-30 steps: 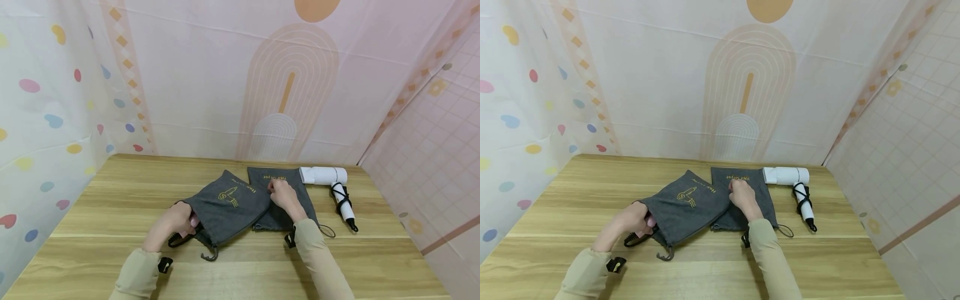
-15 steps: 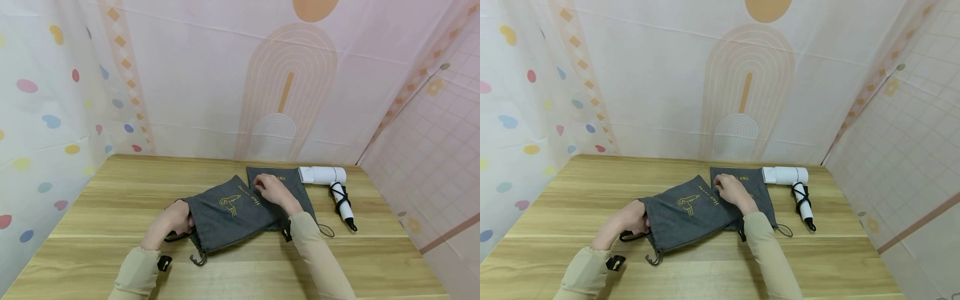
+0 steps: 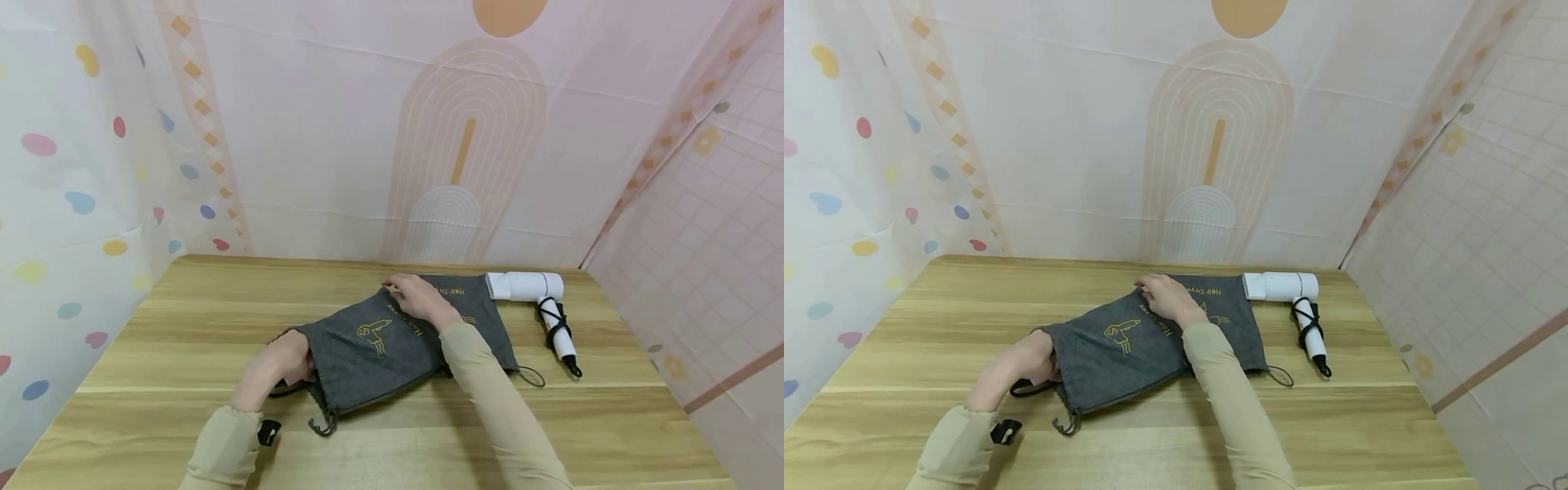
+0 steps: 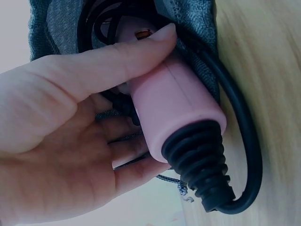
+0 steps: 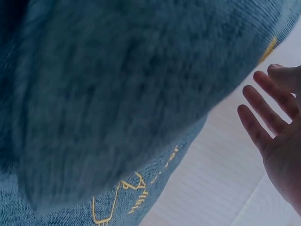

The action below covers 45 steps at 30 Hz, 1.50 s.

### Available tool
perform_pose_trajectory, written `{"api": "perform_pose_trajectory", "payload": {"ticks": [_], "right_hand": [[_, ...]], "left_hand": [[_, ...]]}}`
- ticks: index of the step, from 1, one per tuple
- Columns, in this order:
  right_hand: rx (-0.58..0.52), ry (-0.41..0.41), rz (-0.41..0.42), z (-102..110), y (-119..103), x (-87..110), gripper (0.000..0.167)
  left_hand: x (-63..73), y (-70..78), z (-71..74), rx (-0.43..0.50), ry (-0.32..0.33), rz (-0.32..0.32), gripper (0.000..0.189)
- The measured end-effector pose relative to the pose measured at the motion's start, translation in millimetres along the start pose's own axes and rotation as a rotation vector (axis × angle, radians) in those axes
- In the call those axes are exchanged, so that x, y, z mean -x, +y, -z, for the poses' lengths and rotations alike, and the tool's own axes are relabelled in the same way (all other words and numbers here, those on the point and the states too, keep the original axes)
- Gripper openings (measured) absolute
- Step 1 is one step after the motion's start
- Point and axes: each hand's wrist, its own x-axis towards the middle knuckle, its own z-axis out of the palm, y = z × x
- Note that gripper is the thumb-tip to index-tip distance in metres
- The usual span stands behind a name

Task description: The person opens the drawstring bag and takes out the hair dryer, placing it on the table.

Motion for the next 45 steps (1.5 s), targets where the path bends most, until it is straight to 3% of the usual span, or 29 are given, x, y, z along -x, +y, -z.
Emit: {"api": "perform_pose_trajectory", "payload": {"ticks": [4,9,15,23,29,42,45], "right_hand": [[0.028,-0.007,0.025,-5.1,-2.6,-5.6,0.034],[0.059,0.02,0.07,-14.9,-1.6,-8.0,0.026],[0.162,0.121,0.111,-23.9,1.1,-7.9,0.013],[0.243,0.166,-0.011,-24.5,-2.1,-6.9,0.014],[0.29,0.217,-0.041,-24.0,-4.2,-6.6,0.014],[0.332,0.274,-0.141,-27.5,0.8,-7.3,0.019],[0.324,0.27,-0.163,-26.6,1.4,-6.8,0.021]], "left_hand": [[0.5,-0.3,-0.2,0.01,0.019,-0.006,0.036],[-0.1,-3.3,0.0,0.018,0.059,-0.029,0.016],[-1.5,-4.5,0.1,0.025,0.071,-0.021,0.026],[0.3,-5.1,-1.7,0.067,0.076,-0.009,0.018],[2.0,-6.3,-3.7,0.104,0.086,-0.03,0.01],[-0.8,-12.2,-4.1,0.147,0.13,-0.099,0.032],[1.6,-11.1,-2.1,0.135,0.136,-0.115,0.028]]}}
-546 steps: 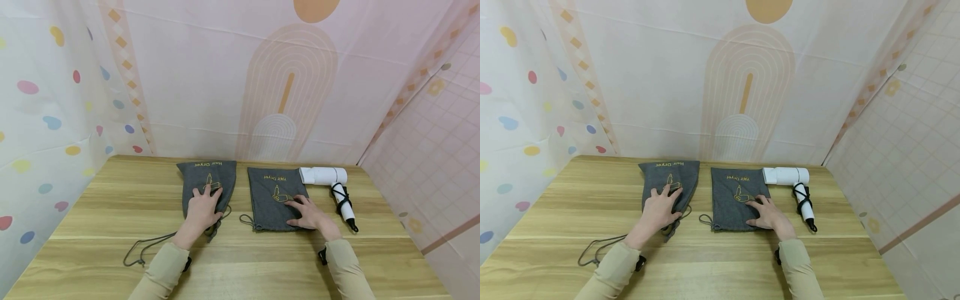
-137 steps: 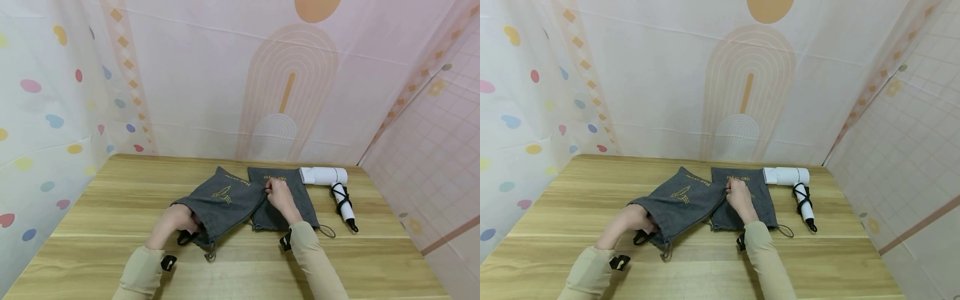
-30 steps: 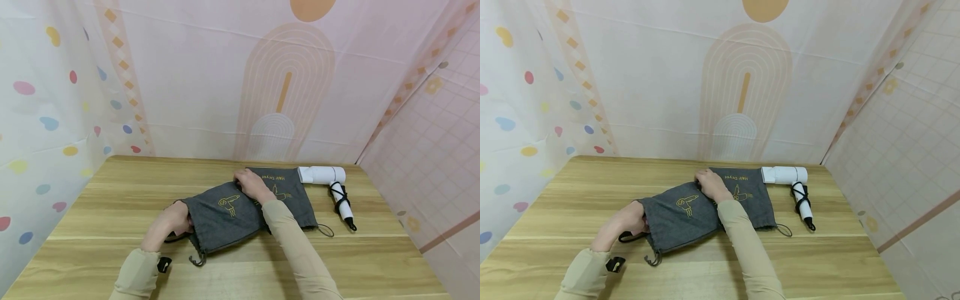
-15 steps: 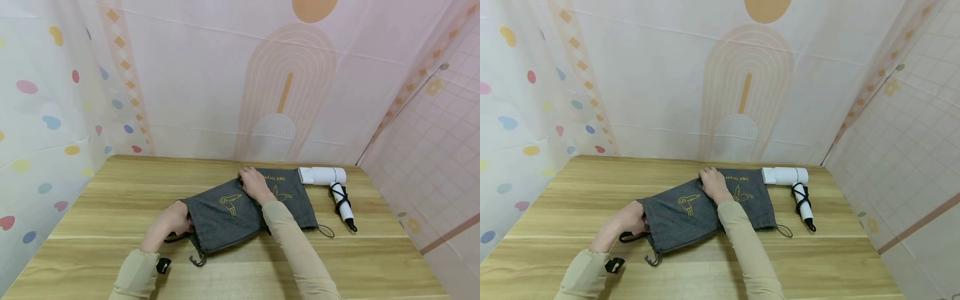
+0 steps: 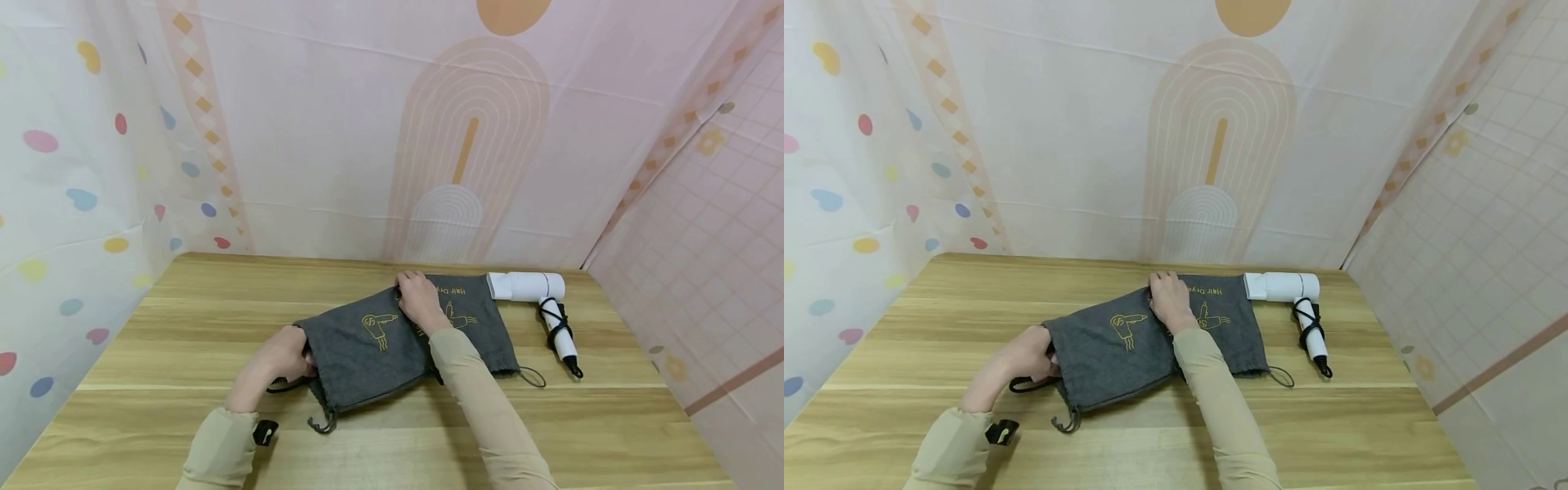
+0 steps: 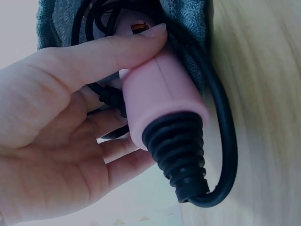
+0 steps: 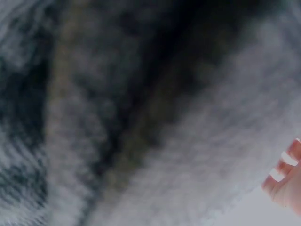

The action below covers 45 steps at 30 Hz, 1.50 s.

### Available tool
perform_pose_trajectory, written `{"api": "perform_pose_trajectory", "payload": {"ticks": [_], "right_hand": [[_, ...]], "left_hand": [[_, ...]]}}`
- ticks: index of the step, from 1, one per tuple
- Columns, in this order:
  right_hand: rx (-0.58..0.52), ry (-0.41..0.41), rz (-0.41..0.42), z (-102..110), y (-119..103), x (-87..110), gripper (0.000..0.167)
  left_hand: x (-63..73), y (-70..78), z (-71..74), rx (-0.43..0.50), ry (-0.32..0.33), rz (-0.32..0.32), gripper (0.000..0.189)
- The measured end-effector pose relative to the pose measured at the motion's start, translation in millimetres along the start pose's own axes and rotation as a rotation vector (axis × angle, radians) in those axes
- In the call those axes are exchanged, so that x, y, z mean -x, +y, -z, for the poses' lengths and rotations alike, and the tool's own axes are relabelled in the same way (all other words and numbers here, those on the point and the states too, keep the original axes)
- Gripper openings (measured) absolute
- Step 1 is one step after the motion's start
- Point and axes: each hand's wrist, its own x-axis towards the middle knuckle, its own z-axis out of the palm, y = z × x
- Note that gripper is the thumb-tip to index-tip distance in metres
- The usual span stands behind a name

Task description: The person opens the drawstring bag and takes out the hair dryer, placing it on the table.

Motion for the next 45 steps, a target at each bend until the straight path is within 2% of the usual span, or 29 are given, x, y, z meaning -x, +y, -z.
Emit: {"api": "perform_pose_trajectory", "payload": {"ticks": [5,10,14,17,21,29,37,40,45], "right_hand": [[-0.001,-0.02,-0.046,1.3,-0.2,-0.9,0.021],[-0.005,-0.035,-0.09,2.0,-0.5,-1.5,0.02],[-0.005,-0.04,-0.103,2.4,2.2,-2.0,0.02],[-0.012,-0.045,-0.157,4.4,7.8,-0.9,0.018],[-0.04,-0.063,-0.224,7.6,15.8,2.1,0.018],[-0.067,-0.059,-0.176,8.8,17.6,4.3,0.02],[-0.049,-0.019,-0.141,10.8,16.7,6.0,0.019],[-0.071,-0.021,-0.126,12.2,16.3,8.4,0.016],[-0.146,-0.073,-0.11,20.6,14.0,17.3,0.02]], "left_hand": [[0.5,1.1,2.5,-0.036,0.024,-0.014,0.014],[-0.9,3.1,3.8,-0.117,0.062,-0.016,0.015],[-0.6,2.8,4.6,-0.164,0.093,-0.046,0.012],[0.7,-1.1,5.0,-0.195,0.125,-0.075,0.011],[2.8,-7.9,6.5,-0.231,0.157,-0.071,0.017],[5.1,-9.6,6.9,-0.231,0.128,-0.028,0.017],[4.8,-4.8,4.2,-0.34,0.123,0.018,0.017],[4.3,-4.3,2.7,-0.327,0.12,0.026,0.019],[4.0,-5.4,1.5,-0.286,0.127,0.021,0.019]]}}
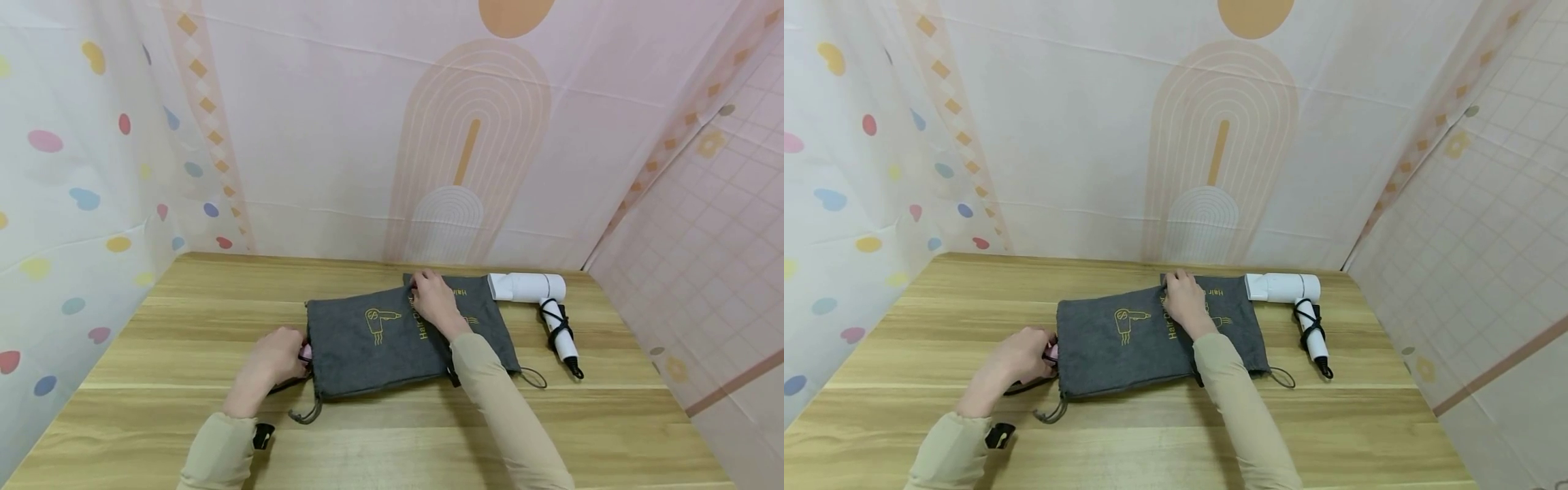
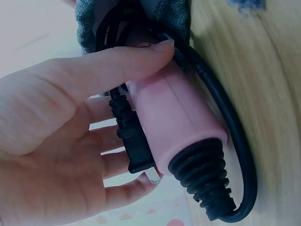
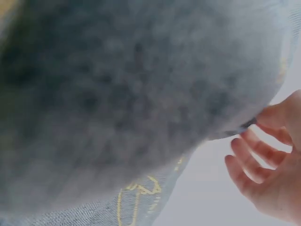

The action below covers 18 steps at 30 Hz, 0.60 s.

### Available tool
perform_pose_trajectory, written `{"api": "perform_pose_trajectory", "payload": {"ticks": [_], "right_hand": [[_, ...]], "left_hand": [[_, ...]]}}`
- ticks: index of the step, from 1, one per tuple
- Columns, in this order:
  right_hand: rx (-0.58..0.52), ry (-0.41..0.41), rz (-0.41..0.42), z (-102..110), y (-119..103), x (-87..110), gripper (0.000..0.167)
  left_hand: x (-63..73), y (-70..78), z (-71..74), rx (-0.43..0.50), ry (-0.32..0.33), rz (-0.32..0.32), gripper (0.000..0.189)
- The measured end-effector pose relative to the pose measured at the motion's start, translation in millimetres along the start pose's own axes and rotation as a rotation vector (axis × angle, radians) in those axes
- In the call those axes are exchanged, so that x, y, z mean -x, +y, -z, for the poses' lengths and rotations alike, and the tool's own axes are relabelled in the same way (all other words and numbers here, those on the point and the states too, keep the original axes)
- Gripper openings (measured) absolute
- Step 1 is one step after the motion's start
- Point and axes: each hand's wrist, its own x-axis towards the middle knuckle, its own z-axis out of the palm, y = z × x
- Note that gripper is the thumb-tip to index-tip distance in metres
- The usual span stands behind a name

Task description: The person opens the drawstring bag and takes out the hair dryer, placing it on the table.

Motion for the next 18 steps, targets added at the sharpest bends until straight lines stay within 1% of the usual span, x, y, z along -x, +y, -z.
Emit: {"api": "perform_pose_trajectory", "payload": {"ticks": [5,8,13,18], "right_hand": [[-0.029,-0.081,0.007,11.8,-2.4,17.6,0.031],[-0.048,-0.123,0.037,18.7,-2.6,30.1,0.036],[-0.097,-0.18,0.116,29.8,-5.3,48.2,0.037],[-0.141,-0.221,0.14,34.8,-9.6,58.5,0.036]], "left_hand": [[0.4,0.5,-1.4,0.027,0.007,0.006,0.017],[0.6,0.5,-1.8,0.052,0.016,-0.002,0.015],[1.4,-1.0,-2.5,0.07,0.024,-0.014,0.017],[1.4,-1.4,-3.0,0.076,0.033,-0.017,0.017]]}}
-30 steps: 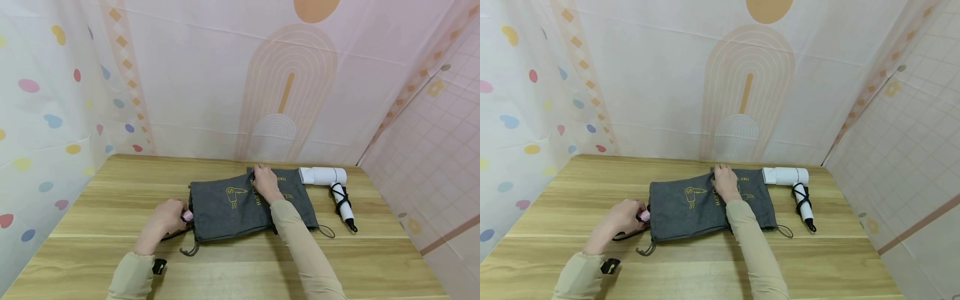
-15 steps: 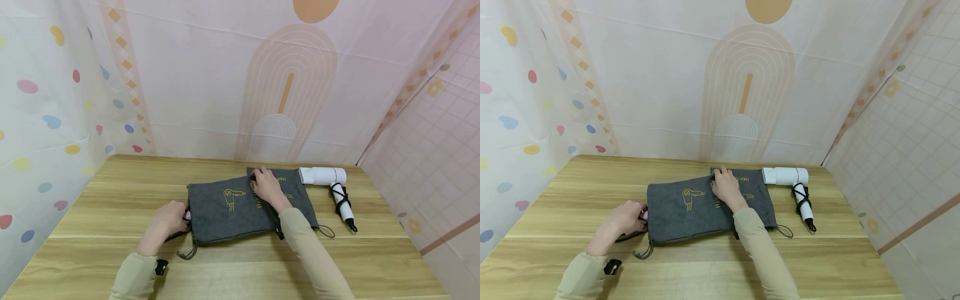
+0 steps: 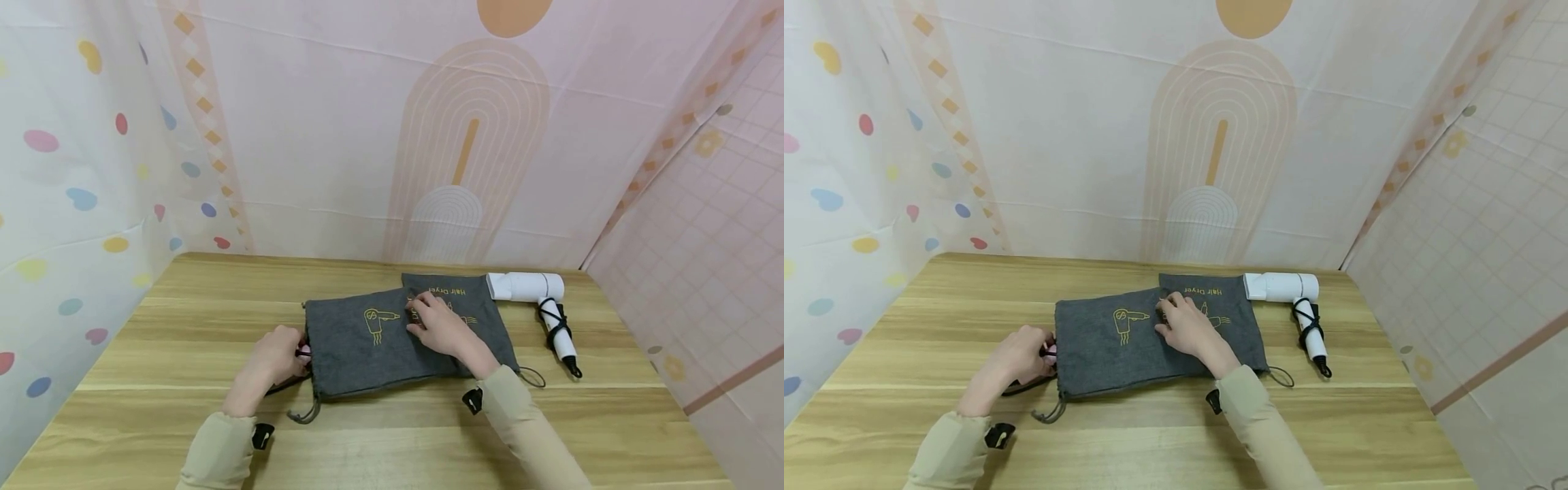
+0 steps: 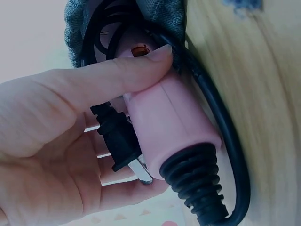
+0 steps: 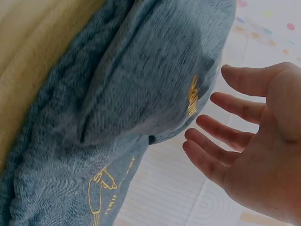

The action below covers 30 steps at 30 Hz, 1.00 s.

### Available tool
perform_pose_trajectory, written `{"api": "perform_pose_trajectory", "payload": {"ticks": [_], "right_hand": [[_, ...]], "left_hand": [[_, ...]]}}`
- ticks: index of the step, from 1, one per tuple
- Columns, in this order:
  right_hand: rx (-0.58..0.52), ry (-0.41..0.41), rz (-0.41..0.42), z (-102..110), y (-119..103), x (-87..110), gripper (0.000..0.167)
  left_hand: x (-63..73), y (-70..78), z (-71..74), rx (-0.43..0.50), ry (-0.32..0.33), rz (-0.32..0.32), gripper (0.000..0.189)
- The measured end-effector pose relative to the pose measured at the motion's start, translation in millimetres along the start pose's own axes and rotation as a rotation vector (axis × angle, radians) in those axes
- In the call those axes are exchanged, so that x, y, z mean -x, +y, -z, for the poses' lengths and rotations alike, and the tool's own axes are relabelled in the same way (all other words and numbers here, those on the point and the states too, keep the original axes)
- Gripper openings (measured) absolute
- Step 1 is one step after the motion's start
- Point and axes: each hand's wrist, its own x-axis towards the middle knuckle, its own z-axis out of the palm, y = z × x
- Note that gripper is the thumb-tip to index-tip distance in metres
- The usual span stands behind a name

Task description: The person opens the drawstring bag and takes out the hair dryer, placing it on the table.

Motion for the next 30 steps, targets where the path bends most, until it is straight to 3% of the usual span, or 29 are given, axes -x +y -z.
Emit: {"api": "perform_pose_trajectory", "payload": {"ticks": [7,20,30], "right_hand": [[-0.025,-0.037,0.012,-4.5,1.3,5.4,0.036],[-0.044,-0.09,-0.012,-9.7,9.9,12.8,0.047],[-0.012,-0.124,0.011,-27.4,15.7,11.5,0.048]], "left_hand": [[-2.0,0.7,1.4,0.01,-0.006,0.02,0.024],[-4.9,-1.1,5.0,-0.015,-0.02,0.037,0.011],[-6.9,-3.2,5.8,-0.02,-0.051,0.072,0.015]]}}
